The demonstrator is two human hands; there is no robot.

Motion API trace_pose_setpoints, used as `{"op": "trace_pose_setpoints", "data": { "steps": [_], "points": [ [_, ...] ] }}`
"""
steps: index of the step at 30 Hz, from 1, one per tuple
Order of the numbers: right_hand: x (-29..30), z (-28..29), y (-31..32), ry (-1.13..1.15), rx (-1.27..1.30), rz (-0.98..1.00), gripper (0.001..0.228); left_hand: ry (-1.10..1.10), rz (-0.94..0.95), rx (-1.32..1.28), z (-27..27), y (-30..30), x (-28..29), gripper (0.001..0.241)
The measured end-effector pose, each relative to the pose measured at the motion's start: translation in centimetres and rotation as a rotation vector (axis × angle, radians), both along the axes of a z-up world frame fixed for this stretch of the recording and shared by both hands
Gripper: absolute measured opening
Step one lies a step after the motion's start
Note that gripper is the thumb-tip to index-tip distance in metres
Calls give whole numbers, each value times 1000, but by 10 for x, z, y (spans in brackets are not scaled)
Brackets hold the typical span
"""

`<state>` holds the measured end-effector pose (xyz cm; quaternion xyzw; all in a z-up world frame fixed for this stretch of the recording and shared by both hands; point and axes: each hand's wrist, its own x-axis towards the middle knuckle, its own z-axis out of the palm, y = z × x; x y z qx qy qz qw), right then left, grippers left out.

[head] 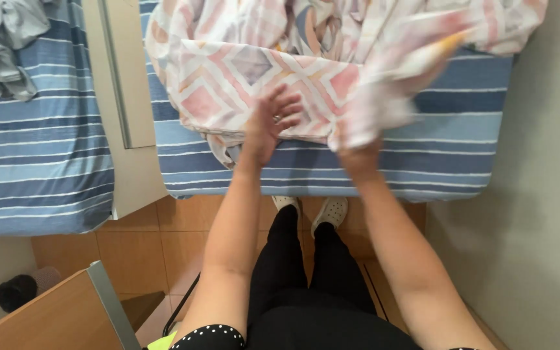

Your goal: Fold linens such as sheets and pillowcases and organize them into a wardrobe.

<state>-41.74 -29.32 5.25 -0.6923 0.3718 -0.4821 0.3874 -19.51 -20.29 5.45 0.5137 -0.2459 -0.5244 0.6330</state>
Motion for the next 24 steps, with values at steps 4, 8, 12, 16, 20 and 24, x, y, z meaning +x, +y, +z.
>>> {"op": "trace_pose_setpoints", "data": {
  "steps": [4, 8, 12, 16, 20, 24],
  "points": [
    [90, 31, 41, 333, -323, 487, 66, 338, 64, -309, 27, 48, 97, 95],
    [108, 10, 77, 400, -281, 654, 62, 360, 227, 2, 7, 67, 168, 79],
    [97, -9, 66, 378, -84, 588, 50, -125, 135, 296, 23, 58, 165, 75],
    [136, 30, 15, 423, -357, 373, 76, -303, 50, 266, 3, 70, 173, 79],
    [204, 36, -27, 608, -397, 564, 97, -149, 26, 281, 23, 78, 185, 73],
    [244, 34, -61, 744, 395, 762, 67, -145, -28, 238, 26, 90, 197, 60]
  ]
}}
